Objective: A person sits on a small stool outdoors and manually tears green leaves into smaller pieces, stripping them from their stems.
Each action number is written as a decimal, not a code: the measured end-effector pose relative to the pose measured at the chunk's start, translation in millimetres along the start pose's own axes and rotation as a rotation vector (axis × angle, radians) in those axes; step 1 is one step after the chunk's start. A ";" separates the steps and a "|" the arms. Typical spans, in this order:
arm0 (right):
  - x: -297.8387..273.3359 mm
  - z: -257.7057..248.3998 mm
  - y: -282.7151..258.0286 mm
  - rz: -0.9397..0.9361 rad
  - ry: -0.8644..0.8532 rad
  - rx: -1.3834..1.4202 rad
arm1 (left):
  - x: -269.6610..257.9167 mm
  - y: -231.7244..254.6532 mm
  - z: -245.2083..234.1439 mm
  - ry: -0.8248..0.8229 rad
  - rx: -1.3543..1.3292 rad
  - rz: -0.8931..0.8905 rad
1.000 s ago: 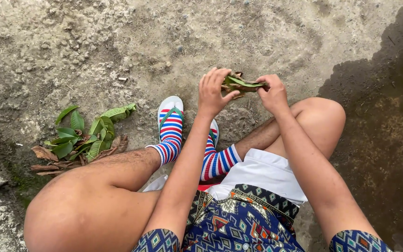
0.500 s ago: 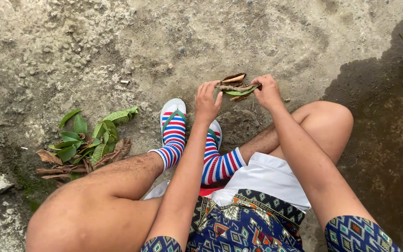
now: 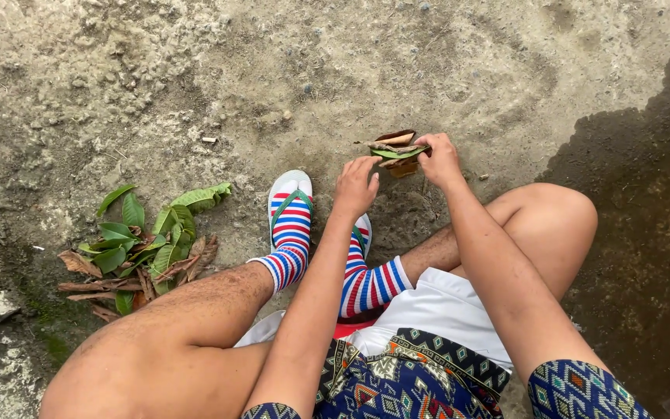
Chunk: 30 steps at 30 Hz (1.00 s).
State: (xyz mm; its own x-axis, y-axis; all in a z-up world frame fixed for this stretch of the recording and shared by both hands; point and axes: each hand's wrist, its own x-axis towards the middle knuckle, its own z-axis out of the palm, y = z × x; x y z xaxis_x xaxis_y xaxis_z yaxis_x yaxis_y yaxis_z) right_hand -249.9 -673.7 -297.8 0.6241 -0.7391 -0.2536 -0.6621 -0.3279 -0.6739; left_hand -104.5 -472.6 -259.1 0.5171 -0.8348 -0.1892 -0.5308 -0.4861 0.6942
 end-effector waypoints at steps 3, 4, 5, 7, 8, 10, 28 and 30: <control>-1.7 -1.4 -0.5 0.021 0.005 0.005 | 0.7 0.5 2.7 0.001 -0.013 0.004; -2.5 -1.8 -2.4 0.022 0.005 0.004 | 1.6 -0.2 3.3 0.001 -0.015 0.004; -4.0 -2.0 -4.4 0.032 0.007 0.003 | 1.9 -0.9 3.8 0.012 -0.024 0.014; -5.8 -0.7 -7.3 0.045 0.012 0.000 | 1.7 -0.2 4.9 0.022 -0.036 0.027; -6.2 0.7 -8.4 0.053 0.007 0.015 | 1.3 1.4 5.4 0.005 -0.040 0.004; -4.7 0.7 -12.9 0.058 0.006 0.030 | 3.8 4.3 6.0 -0.009 -0.043 -0.015; -30.3 -7.6 -45.2 0.007 0.054 0.024 | 5.2 28.1 -4.5 -0.031 -0.053 0.004; -31.4 -7.0 -43.9 -0.050 0.098 0.038 | 6.0 22.8 -2.9 0.002 -0.056 0.024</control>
State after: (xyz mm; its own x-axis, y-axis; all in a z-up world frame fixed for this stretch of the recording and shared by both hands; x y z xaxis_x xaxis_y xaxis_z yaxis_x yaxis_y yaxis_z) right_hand -243.4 -640.3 -255.4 0.6115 -0.7767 -0.1513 -0.6134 -0.3445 -0.7106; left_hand -111.5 -487.9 -242.4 0.5057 -0.8457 -0.1708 -0.5045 -0.4504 0.7366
